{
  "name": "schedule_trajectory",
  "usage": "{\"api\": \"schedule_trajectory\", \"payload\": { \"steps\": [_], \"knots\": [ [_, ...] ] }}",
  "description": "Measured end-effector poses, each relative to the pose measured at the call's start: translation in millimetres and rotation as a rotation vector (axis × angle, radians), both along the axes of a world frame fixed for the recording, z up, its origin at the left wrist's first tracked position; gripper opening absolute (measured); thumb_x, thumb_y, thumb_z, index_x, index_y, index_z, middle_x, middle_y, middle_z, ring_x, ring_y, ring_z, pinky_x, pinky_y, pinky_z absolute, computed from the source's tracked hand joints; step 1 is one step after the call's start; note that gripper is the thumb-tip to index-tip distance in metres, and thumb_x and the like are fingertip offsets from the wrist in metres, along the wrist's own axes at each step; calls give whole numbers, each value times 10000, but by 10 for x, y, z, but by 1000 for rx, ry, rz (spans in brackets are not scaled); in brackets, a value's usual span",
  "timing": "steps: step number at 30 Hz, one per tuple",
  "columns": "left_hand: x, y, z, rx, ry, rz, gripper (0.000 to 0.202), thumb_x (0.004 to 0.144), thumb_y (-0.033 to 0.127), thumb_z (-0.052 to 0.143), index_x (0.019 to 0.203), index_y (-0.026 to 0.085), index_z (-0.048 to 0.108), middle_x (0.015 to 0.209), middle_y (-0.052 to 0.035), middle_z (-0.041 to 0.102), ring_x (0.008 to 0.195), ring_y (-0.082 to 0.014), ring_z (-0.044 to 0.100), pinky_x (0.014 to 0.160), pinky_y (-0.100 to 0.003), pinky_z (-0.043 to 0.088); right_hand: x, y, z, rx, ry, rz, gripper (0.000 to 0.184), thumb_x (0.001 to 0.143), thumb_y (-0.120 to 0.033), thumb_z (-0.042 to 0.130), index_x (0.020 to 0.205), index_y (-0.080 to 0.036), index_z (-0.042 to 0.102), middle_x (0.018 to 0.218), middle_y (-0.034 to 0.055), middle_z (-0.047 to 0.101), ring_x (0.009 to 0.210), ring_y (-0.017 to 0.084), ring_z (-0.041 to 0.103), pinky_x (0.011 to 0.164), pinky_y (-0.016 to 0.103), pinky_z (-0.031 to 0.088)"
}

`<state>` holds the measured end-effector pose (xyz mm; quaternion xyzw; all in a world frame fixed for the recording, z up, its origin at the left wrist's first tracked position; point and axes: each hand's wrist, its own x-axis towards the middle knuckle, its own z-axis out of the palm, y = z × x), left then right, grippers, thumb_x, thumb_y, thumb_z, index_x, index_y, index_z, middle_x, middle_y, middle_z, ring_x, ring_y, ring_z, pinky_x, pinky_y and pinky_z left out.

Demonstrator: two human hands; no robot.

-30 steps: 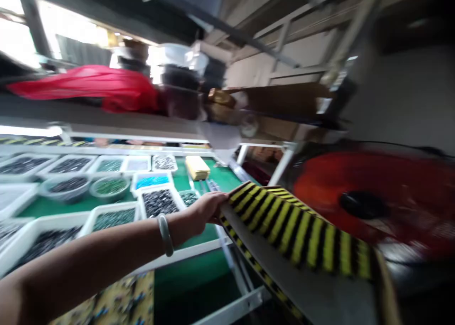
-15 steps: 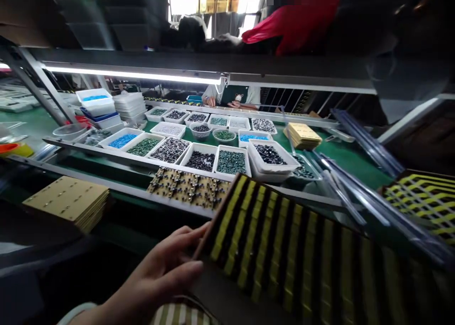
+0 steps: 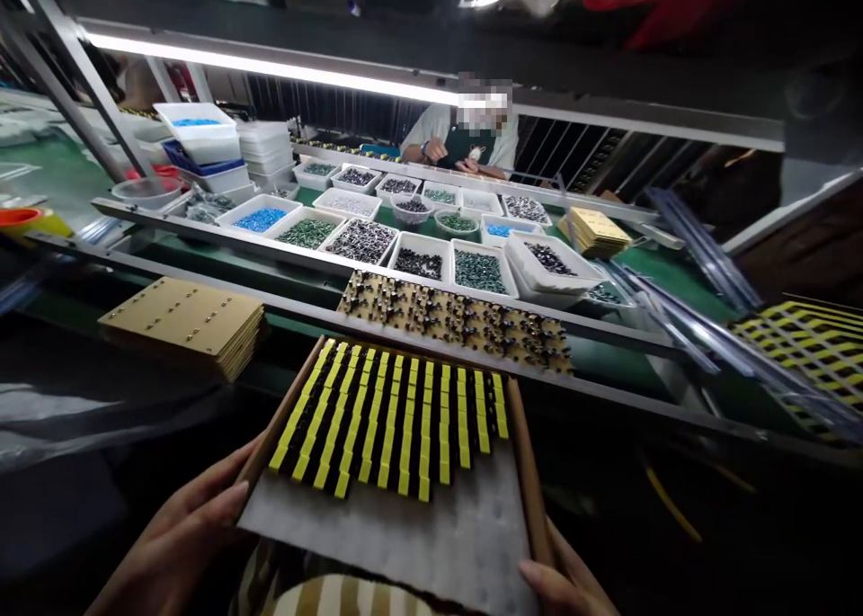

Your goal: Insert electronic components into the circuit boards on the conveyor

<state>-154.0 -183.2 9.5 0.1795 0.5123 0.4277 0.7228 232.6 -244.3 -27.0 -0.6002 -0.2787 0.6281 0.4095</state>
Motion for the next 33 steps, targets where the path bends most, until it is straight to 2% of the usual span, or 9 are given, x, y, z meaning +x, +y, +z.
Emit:
{"api": "schedule_trajectory", "payload": {
  "steps": [6,10,12,14,16,19,24,28,33],
  "knots": [
    [-126,151,-392,121,42,10,710,798,414,818,1453,271,585,1427,-84,634,1264,-389,624,895,-341,624,-1,375,65,-22,-178,162,612,752,-550,771,1271,-236,688,1284,132,714,1195,364,665,1015,479,537],
    [-166,264,-544,175,107,-90,681,851,460,762,1471,267,558,1479,-102,586,1324,-384,570,957,-355,590,168,459,380,30,-735,401,327,704,-576,820,774,-266,743,806,71,774,801,317,736,740,354,596],
    [-193,307,-544,246,268,-133,605,930,531,639,1461,250,562,1467,-119,586,1300,-380,585,975,-404,577,124,491,555,184,-1062,420,326,779,-566,777,655,-283,676,609,26,690,542,234,656,531,291,514],
    [-195,344,-471,467,631,-118,528,964,532,593,1408,247,598,1437,-112,593,1301,-362,573,1060,-457,516,-66,567,652,508,-1194,474,221,908,-463,696,775,-286,704,659,8,701,527,180,642,519,256,489],
    [-155,376,-343,820,1043,-110,399,954,421,664,1326,276,650,1352,-78,629,1295,-321,558,1138,-474,431,-379,702,657,895,-1162,639,119,968,-325,652,1036,-262,728,830,27,748,671,163,695,633,236,533],
    [-47,410,-153,1239,1400,-233,255,952,236,704,1197,302,723,1147,-39,694,1205,-271,575,1141,-456,388,-921,953,570,1297,-1179,793,258,1021,-208,566,1248,-155,677,898,56,737,714,163,677,605,275,513],
    [42,404,-136,1317,1511,-385,252,1016,346,621,1235,284,729,1117,-47,712,1127,-253,571,1127,-419,335,-1441,1168,404,1362,-1279,907,292,1040,-225,500,1169,-40,685,843,82,688,696,215,634,492,355,461],
    [56,388,-273,1402,1483,-428,354,1098,337,420,1331,261,676,1172,-46,719,1172,-216,574,1190,-380,245,-1463,1129,295,1423,-1291,901,283,1010,-90,436,1156,-26,670,844,92,688,695,214,631,504,353,466],
    [91,406,-313,1527,1351,-407,322,1101,252,418,1260,199,694,1143,-25,751,1159,-197,599,1208,-369,220,-1345,1252,422,1285,-1005,826,143,1012,-203,567,1063,-134,681,855,47,702,716,165,654,593,285,534]
  ]
}}
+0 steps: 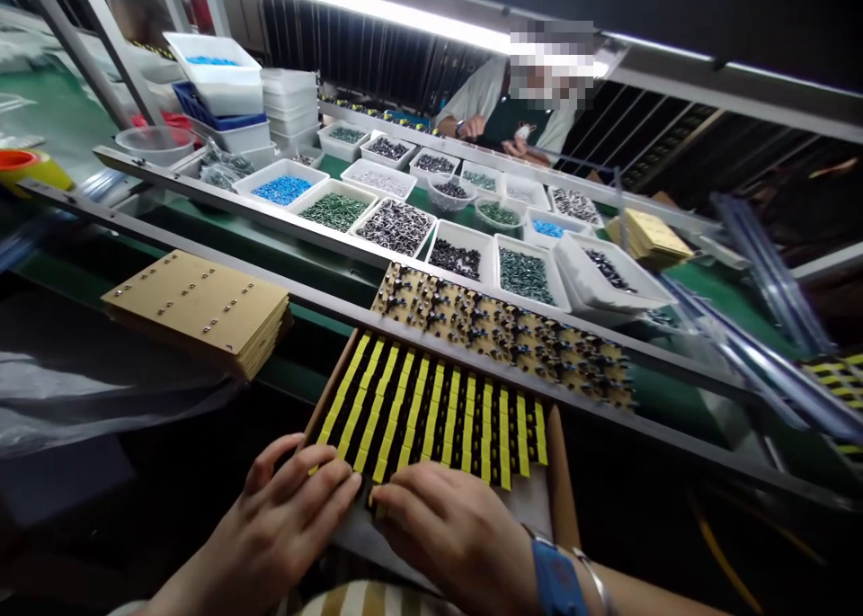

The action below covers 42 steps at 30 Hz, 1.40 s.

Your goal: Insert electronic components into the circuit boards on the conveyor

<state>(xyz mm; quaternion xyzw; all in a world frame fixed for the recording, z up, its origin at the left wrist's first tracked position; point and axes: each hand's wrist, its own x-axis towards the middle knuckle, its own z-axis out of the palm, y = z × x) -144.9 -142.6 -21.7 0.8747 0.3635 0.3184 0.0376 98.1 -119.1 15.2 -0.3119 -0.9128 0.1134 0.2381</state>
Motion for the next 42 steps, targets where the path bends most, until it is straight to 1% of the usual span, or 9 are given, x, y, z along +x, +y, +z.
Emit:
{"api": "schedule_trajectory", "payload": {
  "steps": [2,5,8,13,19,25,31,37,42],
  "knots": [
    [-4,46,81,-80,-94,-16,242,1079,263,493,1186,226,707,1083,0,758,1098,-188,618,1180,-375,250,95,223,140,-103,138,-89,140,985,-239,641,1098,-168,683,949,49,717,801,152,683,689,257,572],
    [-25,251,281,-177,-234,34,125,1033,255,593,1105,252,695,1012,14,751,1014,-192,622,1114,-417,312,293,698,304,-45,225,-241,180,946,-199,694,1126,-188,705,1019,60,725,877,161,699,786,277,594],
    [-22,660,429,-75,-172,71,209,993,215,661,1200,239,658,1021,-3,750,994,-215,611,1054,-449,329,475,1120,331,-7,178,-383,194,932,-221,707,1119,-168,724,967,63,713,731,157,666,667,291,586],
    [118,1408,410,-28,-108,130,192,930,179,740,1108,239,702,1032,-7,759,1025,-259,610,999,-473,314,578,1369,269,25,27,-438,205,933,-220,696,1123,-157,742,980,80,721,783,207,694,785,379,600],
    [352,1794,404,4,-36,121,195,895,166,775,1076,223,730,1071,-21,765,1029,-269,612,1033,-492,292,524,1420,298,42,-143,-401,234,934,-173,691,1160,-144,743,1080,107,742,973,262,721,899,407,596],
    [451,1966,413,57,29,79,179,876,111,759,1030,201,758,1009,-38,764,1011,-282,595,1045,-491,311,469,1461,303,92,-275,-382,244,939,-161,683,1171,-105,735,1076,135,741,982,280,724,909,408,599],
    [471,2038,398,56,63,53,166,904,114,704,1017,214,773,1001,-48,759,1011,-279,576,979,-439,370,481,1434,341,89,-261,-363,261,969,-188,645,1210,-124,724,1116,130,745,979,274,730,909,420,607],
    [522,2055,424,77,136,47,182,923,102,661,1036,205,761,1016,-65,748,1082,-300,571,1048,-499,320,384,1062,349,98,-82,-257,268,999,-207,598,1239,-141,698,1205,141,719,1081,255,698,955,403,586],
    [586,2049,472,116,199,53,184,931,69,621,967,193,752,949,-62,746,1068,-298,580,1107,-582,218,265,595,271,107,-131,-101,191,1004,-212,591,1129,-181,732,1082,90,756,906,225,721,751,352,599]
  ]
}}
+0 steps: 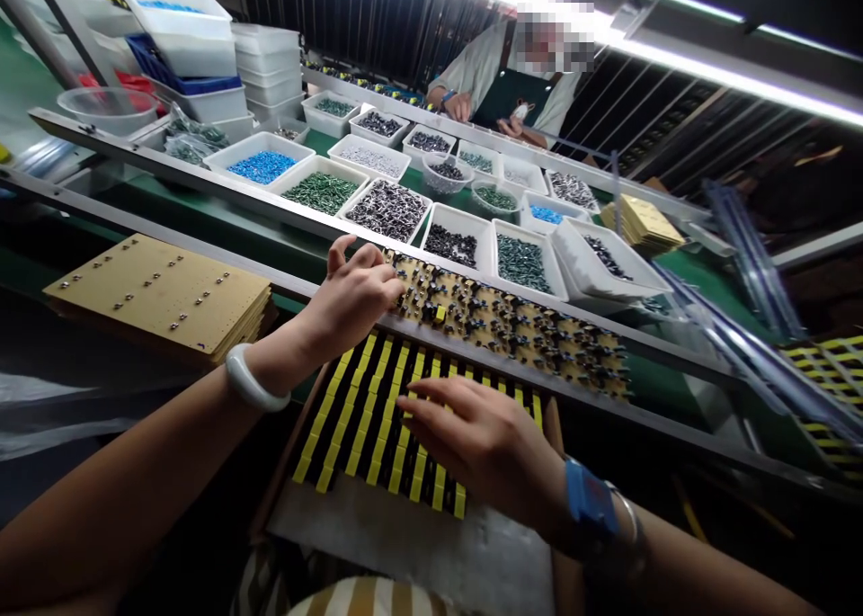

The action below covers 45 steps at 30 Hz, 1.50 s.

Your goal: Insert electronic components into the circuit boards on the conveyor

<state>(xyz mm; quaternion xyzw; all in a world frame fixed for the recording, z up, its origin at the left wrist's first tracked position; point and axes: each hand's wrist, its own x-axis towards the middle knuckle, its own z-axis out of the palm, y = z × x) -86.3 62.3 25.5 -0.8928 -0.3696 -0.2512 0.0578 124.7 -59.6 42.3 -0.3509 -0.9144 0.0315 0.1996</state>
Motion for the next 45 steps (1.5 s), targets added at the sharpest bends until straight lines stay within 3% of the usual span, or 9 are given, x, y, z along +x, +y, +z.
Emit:
{"api": "schedule_trajectory", "payload": {
  "steps": [7,12,16,20,25,29,35,40,45],
  "knots": [
    [24,32,26,-58,63,9,233,952,65,597,897,207,773,911,-35,742,1090,-288,561,1144,-604,177,-253,-234,-39,-25,-44,113,185,1019,-214,554,1103,-184,716,1028,67,751,826,188,675,636,316,514],
    [-20,-76,9,-40,66,19,381,936,-18,532,1151,209,750,1229,-80,704,1219,-303,519,1145,-594,188,-617,-323,-192,12,-119,261,152,1007,-250,575,1025,-152,690,825,40,660,684,175,557,500,345,373],
    [-228,-403,152,-25,-26,59,432,976,61,546,1376,212,606,1331,-104,651,1233,-291,534,1161,-573,207,-762,-381,-339,35,-138,232,145,975,-194,582,848,-162,645,793,25,588,664,172,519,462,345,302],
    [-618,-886,252,-114,-36,-77,175,1015,172,535,1044,215,702,991,-39,707,967,-229,621,1094,-477,341,-728,-402,-336,24,-111,238,154,993,-189,541,881,-151,642,766,17,587,636,157,523,466,331,317],
    [-942,-1446,-13,-231,-2,-216,185,1045,296,533,1011,244,707,880,1,680,862,-207,594,1079,-401,348,-445,-169,-112,-157,207,186,152,1009,-256,563,1072,-160,663,915,47,706,752,138,656,619,251,536],
    [-938,-1677,-198,-214,0,-153,381,1018,57,393,1148,242,700,975,-2,699,936,-195,614,1158,-360,272,-30,439,103,-141,383,-35,162,964,-198,654,1116,-168,704,1063,85,739,820,136,714,727,273,622],
    [-857,-1722,-192,-228,-31,-102,401,984,0,377,1120,214,687,986,-3,697,942,-186,632,1208,-400,239,363,1145,88,-64,244,-293,196,904,-222,727,1087,-155,749,920,72,755,786,194,718,736,364,622],
    [-929,-1602,-98,-249,-144,-129,237,1035,159,473,1073,223,698,963,-41,679,928,-200,630,959,-352,498,381,1178,52,-59,99,-267,182,891,-165,722,1072,-157,748,1021,93,770,814,209,727,770,365,607],
    [-963,-1092,-9,-265,-224,-91,219,1004,234,630,1219,238,670,1102,-42,698,1069,-220,600,949,-351,491,367,1168,117,-90,38,-266,186,887,-134,720,1069,-142,759,1018,101,768,800,209,728,783,356,598]
  ]
}}
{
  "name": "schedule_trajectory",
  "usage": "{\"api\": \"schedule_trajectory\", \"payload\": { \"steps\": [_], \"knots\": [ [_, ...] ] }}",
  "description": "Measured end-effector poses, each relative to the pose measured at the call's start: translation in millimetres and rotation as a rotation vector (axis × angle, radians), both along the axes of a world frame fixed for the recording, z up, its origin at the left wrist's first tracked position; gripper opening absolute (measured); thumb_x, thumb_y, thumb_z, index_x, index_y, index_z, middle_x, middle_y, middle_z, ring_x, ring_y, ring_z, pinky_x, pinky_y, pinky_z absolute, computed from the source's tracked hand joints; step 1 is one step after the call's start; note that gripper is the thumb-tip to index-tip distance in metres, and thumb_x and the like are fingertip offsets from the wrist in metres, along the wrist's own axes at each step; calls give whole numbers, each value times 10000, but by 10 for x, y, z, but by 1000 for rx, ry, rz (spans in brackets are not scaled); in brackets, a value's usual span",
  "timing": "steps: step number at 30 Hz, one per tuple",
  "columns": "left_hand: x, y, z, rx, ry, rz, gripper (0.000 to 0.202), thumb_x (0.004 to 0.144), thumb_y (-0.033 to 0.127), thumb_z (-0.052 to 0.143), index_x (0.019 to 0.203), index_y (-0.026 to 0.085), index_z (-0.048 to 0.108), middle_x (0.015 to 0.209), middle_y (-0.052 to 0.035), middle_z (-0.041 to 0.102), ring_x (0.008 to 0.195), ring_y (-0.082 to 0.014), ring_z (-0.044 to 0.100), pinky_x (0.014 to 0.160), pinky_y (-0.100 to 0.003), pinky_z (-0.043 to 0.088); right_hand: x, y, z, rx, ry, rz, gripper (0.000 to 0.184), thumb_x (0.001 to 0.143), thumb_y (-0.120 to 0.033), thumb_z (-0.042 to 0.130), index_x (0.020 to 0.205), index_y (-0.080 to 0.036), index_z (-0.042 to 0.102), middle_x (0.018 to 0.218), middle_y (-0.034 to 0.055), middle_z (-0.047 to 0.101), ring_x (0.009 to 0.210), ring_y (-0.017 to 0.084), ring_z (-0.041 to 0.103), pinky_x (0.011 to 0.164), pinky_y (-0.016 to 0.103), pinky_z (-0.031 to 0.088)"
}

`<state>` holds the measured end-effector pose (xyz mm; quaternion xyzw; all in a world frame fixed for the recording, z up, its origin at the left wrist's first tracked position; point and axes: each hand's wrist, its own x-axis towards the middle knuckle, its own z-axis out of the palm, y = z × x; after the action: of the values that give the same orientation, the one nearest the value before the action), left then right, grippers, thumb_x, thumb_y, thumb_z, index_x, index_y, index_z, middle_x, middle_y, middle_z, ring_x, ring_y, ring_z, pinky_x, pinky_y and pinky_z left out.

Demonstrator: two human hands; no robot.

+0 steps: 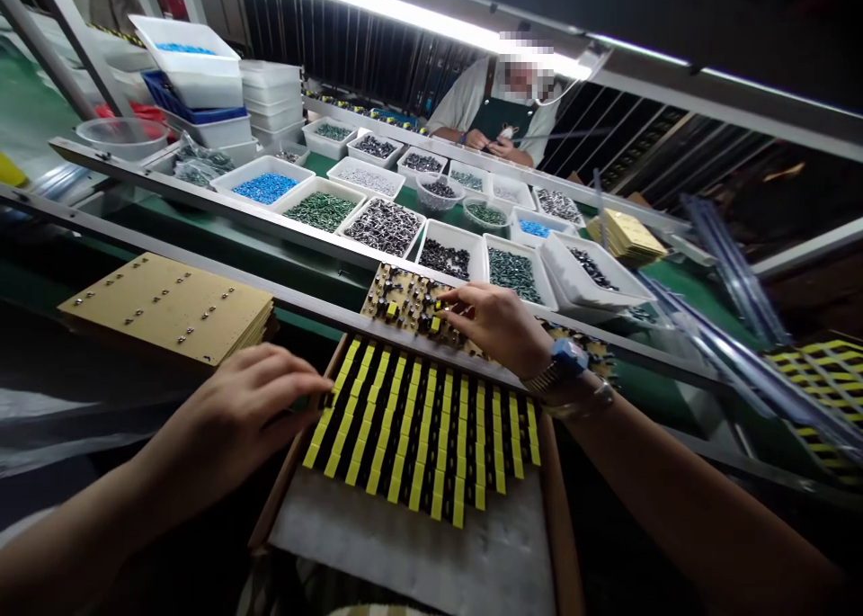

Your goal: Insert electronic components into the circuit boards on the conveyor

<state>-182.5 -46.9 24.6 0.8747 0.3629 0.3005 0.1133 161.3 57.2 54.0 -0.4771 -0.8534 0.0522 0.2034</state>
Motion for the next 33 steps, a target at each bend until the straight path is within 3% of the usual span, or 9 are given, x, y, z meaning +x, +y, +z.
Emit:
{"api": "schedule_trajectory", "payload": {
  "steps": [4,7,12,18,21,23,25,28,33],
  "knots": [
    [224,569,48,57,-30,30,181,955,235,706,1129,185,702,1022,-47,738,999,-238,606,903,-369,481,-26,8,3,5,-19,-2,192,898,-133,711,1085,-136,757,1023,108,759,805,209,723,801,361,598],
    [489,935,87,116,-16,83,174,900,213,772,1072,217,748,1047,-30,761,984,-244,618,927,-399,434,-64,16,-17,16,-57,7,210,907,-121,698,1113,-117,741,1037,125,751,850,229,725,825,374,599],
    [830,1322,109,169,38,117,164,869,191,794,1026,235,784,1049,-31,778,1003,-269,603,908,-417,370,-76,54,-50,20,-93,3,216,908,-104,697,1123,-95,717,1054,145,746,927,264,725,861,387,590],
    [966,1475,97,189,105,64,179,838,128,807,982,233,783,1026,-23,789,1050,-283,591,1026,-495,267,-96,-193,8,173,-40,84,176,980,-130,608,1120,-129,715,1141,143,727,1009,245,703,889,384,578],
    [998,1496,94,212,158,42,181,844,124,793,984,239,789,1029,-31,785,1071,-299,581,1039,-533,244,-195,-622,0,230,-60,221,175,1017,-232,587,1069,-132,721,997,109,729,860,209,680,706,326,551],
    [1020,1510,92,219,186,33,180,848,115,780,980,237,792,1018,-40,782,1072,-306,578,1049,-552,239,-271,-962,-61,178,-132,377,205,1012,-322,605,973,-159,721,781,31,673,661,174,604,543,315,447],
    [1045,1524,91,218,204,28,186,846,93,765,971,227,794,1007,-49,781,1065,-306,579,1062,-562,236,-331,-1261,-153,103,-215,473,196,1005,-322,602,991,-157,707,728,4,627,613,169,558,478,339,351],
    [1081,1529,98,215,227,25,170,840,78,756,933,214,794,987,-55,781,1071,-312,578,1074,-570,239,-384,-1531,-277,15,-270,462,171,993,-228,590,1103,-127,674,823,13,645,682,174,574,485,358,325],
    [1103,1500,132,222,257,42,185,845,35,715,890,199,788,950,-57,781,1070,-318,586,1087,-593,238,-433,-1623,-313,64,-258,441,177,1018,-161,504,1082,-133,666,827,23,640,689,178,551,502,358,313]
  ]
}}
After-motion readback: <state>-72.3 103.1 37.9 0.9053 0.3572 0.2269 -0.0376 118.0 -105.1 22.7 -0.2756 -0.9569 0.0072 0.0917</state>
